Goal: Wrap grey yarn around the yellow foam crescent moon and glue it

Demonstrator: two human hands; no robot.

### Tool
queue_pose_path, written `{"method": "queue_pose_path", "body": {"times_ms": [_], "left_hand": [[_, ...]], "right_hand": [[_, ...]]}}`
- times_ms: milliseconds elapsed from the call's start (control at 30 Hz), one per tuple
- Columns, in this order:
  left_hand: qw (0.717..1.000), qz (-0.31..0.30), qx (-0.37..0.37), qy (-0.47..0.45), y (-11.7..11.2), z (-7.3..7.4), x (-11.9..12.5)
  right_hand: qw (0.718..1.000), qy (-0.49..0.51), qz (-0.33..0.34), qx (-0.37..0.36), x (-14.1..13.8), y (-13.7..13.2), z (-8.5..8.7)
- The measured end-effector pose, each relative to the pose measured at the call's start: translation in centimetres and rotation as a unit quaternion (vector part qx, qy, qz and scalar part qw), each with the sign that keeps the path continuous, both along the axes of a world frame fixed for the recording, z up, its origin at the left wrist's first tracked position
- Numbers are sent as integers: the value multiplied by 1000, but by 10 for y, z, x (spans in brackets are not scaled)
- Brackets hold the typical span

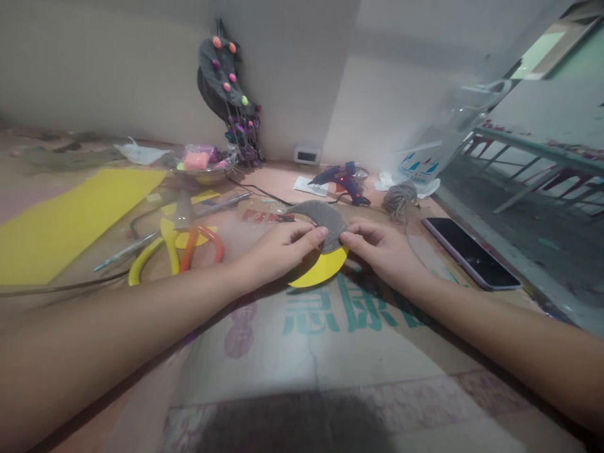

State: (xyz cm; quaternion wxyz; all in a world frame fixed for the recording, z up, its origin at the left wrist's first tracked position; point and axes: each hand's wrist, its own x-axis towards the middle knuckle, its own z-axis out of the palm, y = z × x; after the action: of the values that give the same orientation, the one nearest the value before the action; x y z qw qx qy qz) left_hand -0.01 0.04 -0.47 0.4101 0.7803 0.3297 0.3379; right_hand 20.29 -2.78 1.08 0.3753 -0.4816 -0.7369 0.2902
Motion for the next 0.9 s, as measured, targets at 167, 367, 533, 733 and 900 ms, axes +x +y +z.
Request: {"method": "queue_pose_path", "body": {"times_ms": [167,367,533,733,900], "left_hand": [[998,46,-11,44,-1,1,1],[999,26,-5,39,-1,4,2],[999,26,-30,15,1,1,1],[995,64,-32,68,2,-3,1],[999,5,-34,24,4,-4,2]], "right_hand": [[1000,-22,0,7,-3,-2,4],[999,-31,0,13,-1,1,0],[1000,-13,16,15,1,5,-5],[999,-36,21,24,-1,3,-4],[1000,-8,-18,4,-1,3,-2]]}}
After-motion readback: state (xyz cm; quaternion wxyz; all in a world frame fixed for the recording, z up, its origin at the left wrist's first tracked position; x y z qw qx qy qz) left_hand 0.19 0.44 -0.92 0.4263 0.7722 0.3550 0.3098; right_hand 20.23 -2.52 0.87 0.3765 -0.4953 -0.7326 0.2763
